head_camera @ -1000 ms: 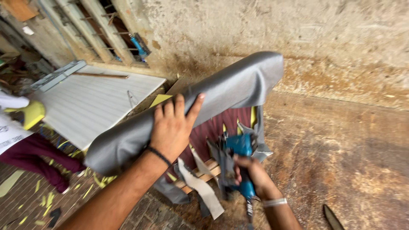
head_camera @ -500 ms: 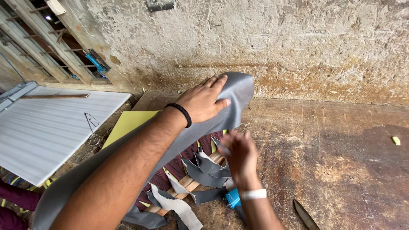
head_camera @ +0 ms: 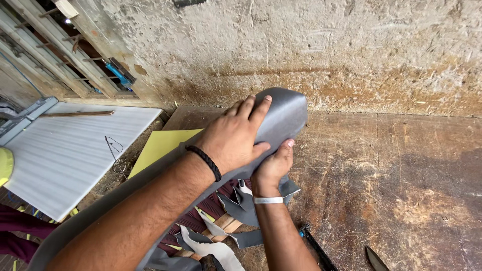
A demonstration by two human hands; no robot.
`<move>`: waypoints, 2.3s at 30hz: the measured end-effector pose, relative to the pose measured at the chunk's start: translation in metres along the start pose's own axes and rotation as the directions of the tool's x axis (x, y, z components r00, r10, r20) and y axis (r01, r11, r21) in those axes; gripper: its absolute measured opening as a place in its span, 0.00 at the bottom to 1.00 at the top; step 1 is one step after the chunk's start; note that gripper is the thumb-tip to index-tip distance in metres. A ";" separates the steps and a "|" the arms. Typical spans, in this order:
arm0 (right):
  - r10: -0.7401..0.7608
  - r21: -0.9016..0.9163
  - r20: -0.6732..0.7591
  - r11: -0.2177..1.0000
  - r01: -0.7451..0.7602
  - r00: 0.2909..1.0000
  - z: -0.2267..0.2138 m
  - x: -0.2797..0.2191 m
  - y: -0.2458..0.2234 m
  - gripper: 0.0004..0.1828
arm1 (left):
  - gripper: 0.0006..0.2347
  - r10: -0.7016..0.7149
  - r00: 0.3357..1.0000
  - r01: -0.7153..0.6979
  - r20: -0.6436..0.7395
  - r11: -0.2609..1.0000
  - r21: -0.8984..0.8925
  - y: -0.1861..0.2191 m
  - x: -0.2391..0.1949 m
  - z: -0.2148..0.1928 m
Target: The person positions a gray quilted cushion onto a sofa frame, then moves to a workbench to attach gray fabric to a wooden chair frame. They use scissors to trim excess fabric and a pneumatic staple gun to secure the fabric around the edges and corners of the frame.
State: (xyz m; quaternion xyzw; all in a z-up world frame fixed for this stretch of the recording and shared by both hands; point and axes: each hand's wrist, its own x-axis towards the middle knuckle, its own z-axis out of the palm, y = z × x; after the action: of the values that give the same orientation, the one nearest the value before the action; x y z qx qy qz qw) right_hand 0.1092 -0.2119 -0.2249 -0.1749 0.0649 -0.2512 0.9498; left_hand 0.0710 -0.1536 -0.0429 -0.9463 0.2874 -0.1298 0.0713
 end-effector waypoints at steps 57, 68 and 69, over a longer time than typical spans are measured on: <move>0.583 -0.785 -0.368 -0.612 0.094 0.724 -0.317 -0.068 -0.046 0.49 | 0.40 -0.325 0.850 0.492 -0.414 0.770 0.407 -0.059 0.097 0.063; 0.762 -0.031 0.121 0.643 -0.765 0.636 -0.046 0.044 -0.052 0.12 | 0.40 -0.241 0.870 0.434 -0.429 0.788 0.437 -0.056 0.092 0.072; 0.774 0.090 0.210 0.593 -0.800 0.598 -0.035 0.048 -0.044 0.14 | 0.40 -0.238 0.875 0.429 -0.421 0.785 0.448 -0.056 0.094 0.074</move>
State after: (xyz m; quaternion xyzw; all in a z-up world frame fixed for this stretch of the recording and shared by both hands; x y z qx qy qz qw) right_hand 0.1230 -0.2821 -0.2426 -0.0622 0.0425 0.2040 0.9761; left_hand 0.1970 -0.1561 -0.0825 -0.8882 0.0735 -0.3766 0.2528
